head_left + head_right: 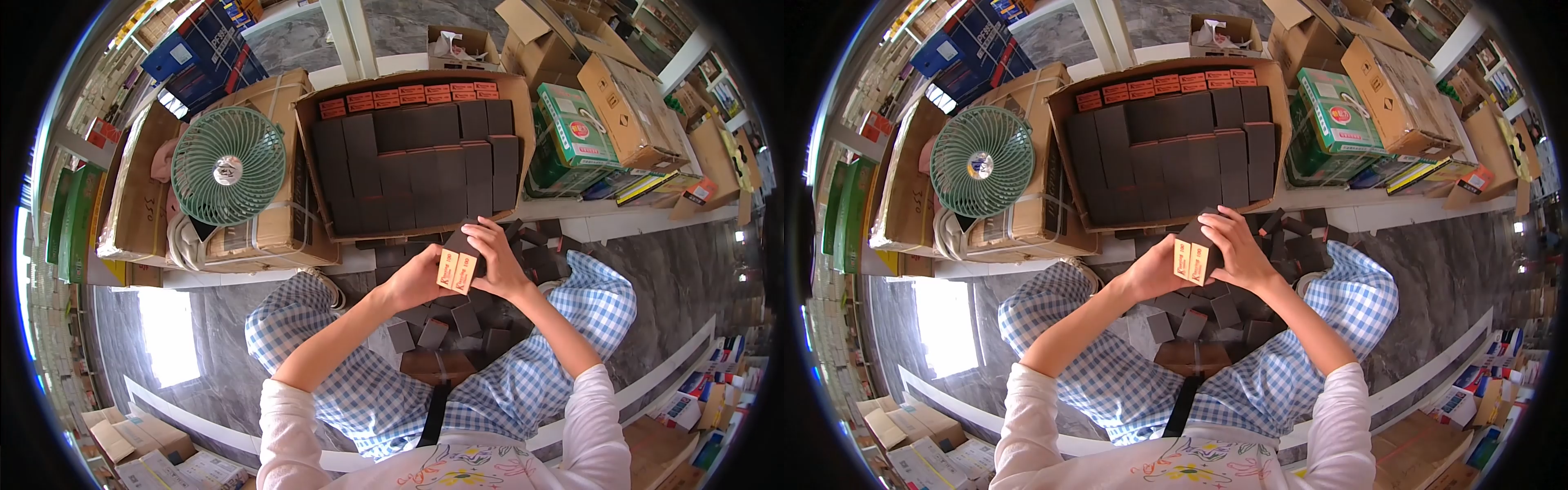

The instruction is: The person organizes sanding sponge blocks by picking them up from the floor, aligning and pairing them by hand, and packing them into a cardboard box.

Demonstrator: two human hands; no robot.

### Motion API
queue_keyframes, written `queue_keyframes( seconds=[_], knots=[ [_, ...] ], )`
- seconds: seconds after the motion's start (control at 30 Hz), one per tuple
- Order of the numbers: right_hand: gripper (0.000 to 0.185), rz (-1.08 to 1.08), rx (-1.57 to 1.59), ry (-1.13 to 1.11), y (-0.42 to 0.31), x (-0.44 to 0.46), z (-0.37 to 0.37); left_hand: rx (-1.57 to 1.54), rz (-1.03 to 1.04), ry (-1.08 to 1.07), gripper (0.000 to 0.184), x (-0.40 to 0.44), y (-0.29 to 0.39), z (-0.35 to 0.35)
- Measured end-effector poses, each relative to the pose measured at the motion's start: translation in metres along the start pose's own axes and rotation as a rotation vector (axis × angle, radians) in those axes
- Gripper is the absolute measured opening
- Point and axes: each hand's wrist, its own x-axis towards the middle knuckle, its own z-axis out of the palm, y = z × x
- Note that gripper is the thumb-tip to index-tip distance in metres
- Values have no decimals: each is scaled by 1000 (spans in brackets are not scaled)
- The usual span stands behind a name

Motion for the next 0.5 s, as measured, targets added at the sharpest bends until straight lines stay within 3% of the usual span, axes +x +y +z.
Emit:
queue_keyframes(
  seconds=[0.13, 0.23, 0.27, 0.33, 0.4, 0.43, 0.5],
  knots=[
    [94, -51, -125, -26, -7, 3, 7, -106, 102, 36, 42, 0, 6, 4],
    [101, -25, -212, -70, -13, 3, 9, -98, 211, 203, 39, -7, 24, 9],
    [107, 10, -132, -2, -13, 4, 8, 62, 409, 428, 51, -7, 36, 12],
    [111, 199, 119, 103, -21, 11, 1, 276, 509, 527, 63, -10, 48, 5],
    [112, 407, 410, 157, -17, 5, 5, 330, 525, 529, 67, -14, 53, 2],
    [109, 503, 524, 127, -16, 4, 4, 498, 606, 523, 68, -16, 52, 6],
    [108, 568, 569, 93, -9, 2, 6, 685, 695, 474, 78, -18, 49, 14]
  ],
)
